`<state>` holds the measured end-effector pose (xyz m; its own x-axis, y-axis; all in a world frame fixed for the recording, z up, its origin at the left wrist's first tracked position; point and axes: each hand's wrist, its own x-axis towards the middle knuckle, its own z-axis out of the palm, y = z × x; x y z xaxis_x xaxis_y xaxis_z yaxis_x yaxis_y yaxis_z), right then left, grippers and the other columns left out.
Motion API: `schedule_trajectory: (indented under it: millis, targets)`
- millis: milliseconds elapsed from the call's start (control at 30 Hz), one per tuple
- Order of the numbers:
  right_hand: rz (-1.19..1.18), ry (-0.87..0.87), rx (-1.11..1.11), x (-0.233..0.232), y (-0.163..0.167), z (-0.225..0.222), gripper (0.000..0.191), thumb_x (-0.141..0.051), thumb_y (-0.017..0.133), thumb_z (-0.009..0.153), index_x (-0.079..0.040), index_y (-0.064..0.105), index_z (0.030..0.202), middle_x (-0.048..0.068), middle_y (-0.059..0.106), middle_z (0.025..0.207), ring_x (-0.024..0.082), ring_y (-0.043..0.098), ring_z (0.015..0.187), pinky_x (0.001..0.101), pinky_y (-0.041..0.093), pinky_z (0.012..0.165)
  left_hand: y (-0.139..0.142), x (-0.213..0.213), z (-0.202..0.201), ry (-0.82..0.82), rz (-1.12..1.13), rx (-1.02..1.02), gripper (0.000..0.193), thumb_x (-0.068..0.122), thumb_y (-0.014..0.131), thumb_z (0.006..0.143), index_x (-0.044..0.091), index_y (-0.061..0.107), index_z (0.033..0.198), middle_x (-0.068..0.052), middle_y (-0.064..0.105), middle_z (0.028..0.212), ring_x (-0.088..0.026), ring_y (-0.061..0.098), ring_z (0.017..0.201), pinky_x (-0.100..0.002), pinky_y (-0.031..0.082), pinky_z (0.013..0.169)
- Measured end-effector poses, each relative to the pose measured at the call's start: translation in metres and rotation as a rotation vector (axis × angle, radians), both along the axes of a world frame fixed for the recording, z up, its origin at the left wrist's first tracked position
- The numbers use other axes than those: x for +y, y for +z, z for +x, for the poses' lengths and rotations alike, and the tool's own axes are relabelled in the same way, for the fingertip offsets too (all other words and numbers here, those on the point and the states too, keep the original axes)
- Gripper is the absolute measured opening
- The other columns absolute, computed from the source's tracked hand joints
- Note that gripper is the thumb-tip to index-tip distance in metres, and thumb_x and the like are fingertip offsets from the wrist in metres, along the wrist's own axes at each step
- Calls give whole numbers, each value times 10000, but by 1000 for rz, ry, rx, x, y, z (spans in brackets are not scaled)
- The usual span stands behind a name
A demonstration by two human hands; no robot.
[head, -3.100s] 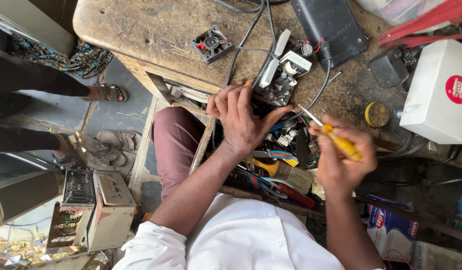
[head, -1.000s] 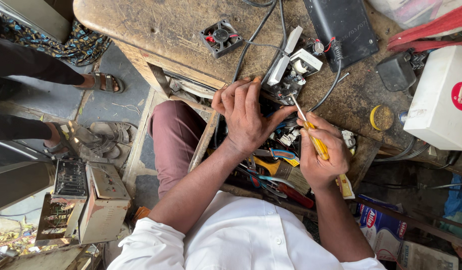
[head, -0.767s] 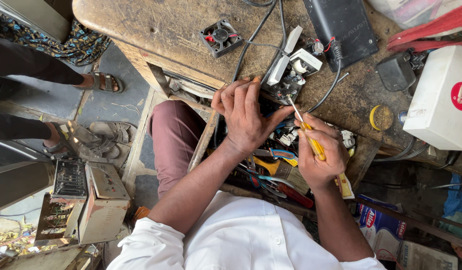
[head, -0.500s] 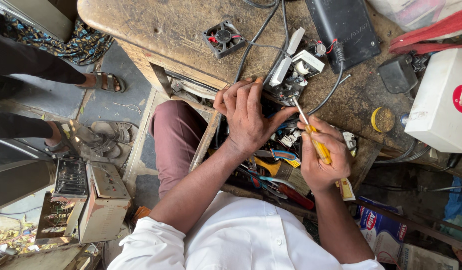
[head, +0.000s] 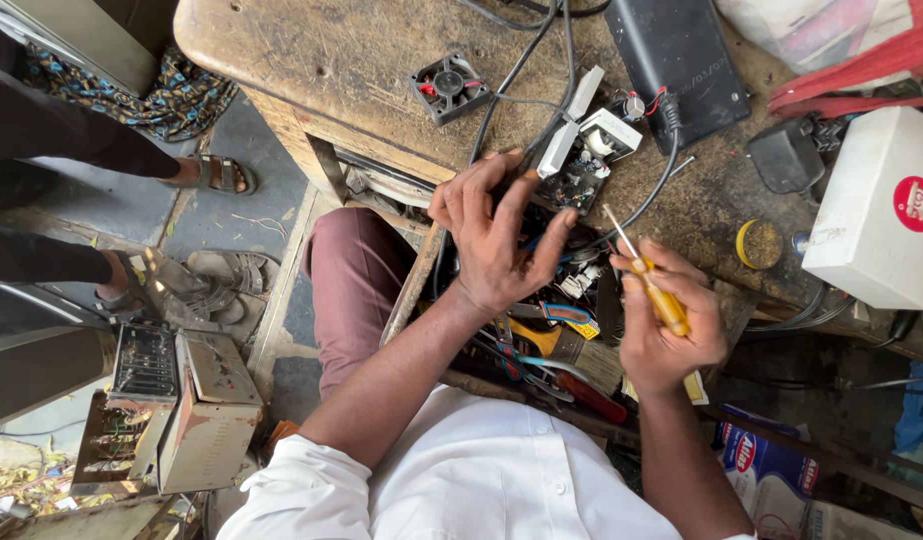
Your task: The person sits at a cluttered electronics repair bench and solders components on a power supply circuit board. They hold the board with one hand while applying a soldering iron, feed solder wire to the joints, and use a screwdriver to work on the board, occasionally picking up and repositioning parts.
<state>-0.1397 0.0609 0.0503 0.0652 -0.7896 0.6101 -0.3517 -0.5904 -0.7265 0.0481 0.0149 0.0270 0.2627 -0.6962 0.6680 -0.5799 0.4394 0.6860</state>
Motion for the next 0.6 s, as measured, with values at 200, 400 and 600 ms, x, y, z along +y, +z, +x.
schedule_trajectory:
  millis: [200, 400, 600]
  targets:
    - [56, -36, -48, 15, 3, -14, 261, 156, 608, 1040, 25, 486, 1230, 272, 598, 1372, 372, 706, 1144, 450, 643, 963, 6, 4, -2, 10, 4, 14, 266, 186, 857, 863, 126, 735, 1092, -47, 631, 1243, -287, 535, 1267, -460, 275, 1076]
    - [68, -34, -53, 22, 7, -16, 254, 166, 591, 1034, 29, 488, 1222, 277, 600, 1362, 360, 708, 1141, 434, 641, 962, 10, 5, -4, 29, -21, 54, 205, 167, 848, 890, 130, 731, 1054, -14, 653, 1161, -240, 558, 1161, -446, 291, 1035]
    - [79, -11, -13, 15, 14, -2, 258, 175, 613, 1006, 54, 507, 1207, 279, 609, 1344, 347, 712, 1168, 407, 633, 946, 12, 5, -6, 65, -30, 50, 196, 188, 857, 891, 126, 734, 1031, -12, 661, 1120, -226, 560, 1114, -443, 292, 1012]
